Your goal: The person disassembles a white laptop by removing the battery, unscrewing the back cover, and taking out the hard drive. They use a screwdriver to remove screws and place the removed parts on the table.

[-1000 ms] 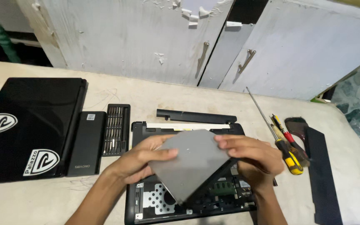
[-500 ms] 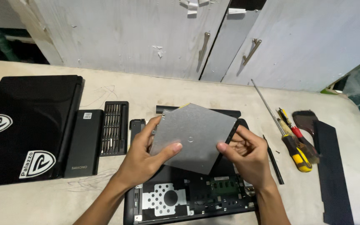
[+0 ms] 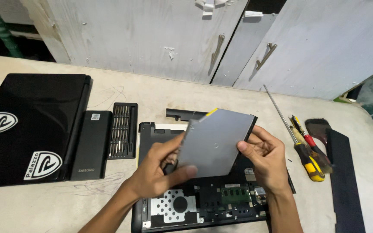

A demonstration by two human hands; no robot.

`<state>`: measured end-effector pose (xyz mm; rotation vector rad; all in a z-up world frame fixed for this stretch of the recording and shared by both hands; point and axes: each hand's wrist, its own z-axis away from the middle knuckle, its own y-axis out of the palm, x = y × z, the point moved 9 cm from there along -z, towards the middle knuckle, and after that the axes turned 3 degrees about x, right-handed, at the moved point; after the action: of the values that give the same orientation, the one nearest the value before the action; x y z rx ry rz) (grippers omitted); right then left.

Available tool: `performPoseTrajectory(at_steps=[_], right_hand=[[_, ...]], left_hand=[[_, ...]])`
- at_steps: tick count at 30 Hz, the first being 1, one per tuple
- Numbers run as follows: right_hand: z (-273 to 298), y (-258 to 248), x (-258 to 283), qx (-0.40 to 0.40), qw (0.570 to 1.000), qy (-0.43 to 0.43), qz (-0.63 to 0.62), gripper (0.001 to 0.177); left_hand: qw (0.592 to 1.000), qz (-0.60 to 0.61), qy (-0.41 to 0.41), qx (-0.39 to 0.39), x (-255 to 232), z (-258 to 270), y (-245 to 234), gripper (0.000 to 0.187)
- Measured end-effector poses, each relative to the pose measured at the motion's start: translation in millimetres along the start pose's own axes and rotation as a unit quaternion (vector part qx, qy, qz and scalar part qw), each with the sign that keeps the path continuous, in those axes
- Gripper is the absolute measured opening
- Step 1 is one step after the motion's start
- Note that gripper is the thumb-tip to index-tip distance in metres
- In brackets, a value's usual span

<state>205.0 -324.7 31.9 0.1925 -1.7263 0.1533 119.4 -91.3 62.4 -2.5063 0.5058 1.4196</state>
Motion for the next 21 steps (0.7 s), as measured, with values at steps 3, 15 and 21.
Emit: performPoseTrajectory(at_steps=[3,15,21], right_hand=[[7,-14,-4,-0.034,0.999,-0.028,-0.03,0.058],[69,42,58,0.066,0.957,-0.266,0.098,0.086],[76,59,73,0.066,0.952,-0.285,0.084,0.083]], left_hand=[[0.992,0.002,-0.102,-0.07,22,-2,-13,0.086],[0.981,0.095,-0.148,-0.076,49,-6,-12,0.083],[0.962,0.216,-0.148,-0.07,63,-3,-6,0.074]])
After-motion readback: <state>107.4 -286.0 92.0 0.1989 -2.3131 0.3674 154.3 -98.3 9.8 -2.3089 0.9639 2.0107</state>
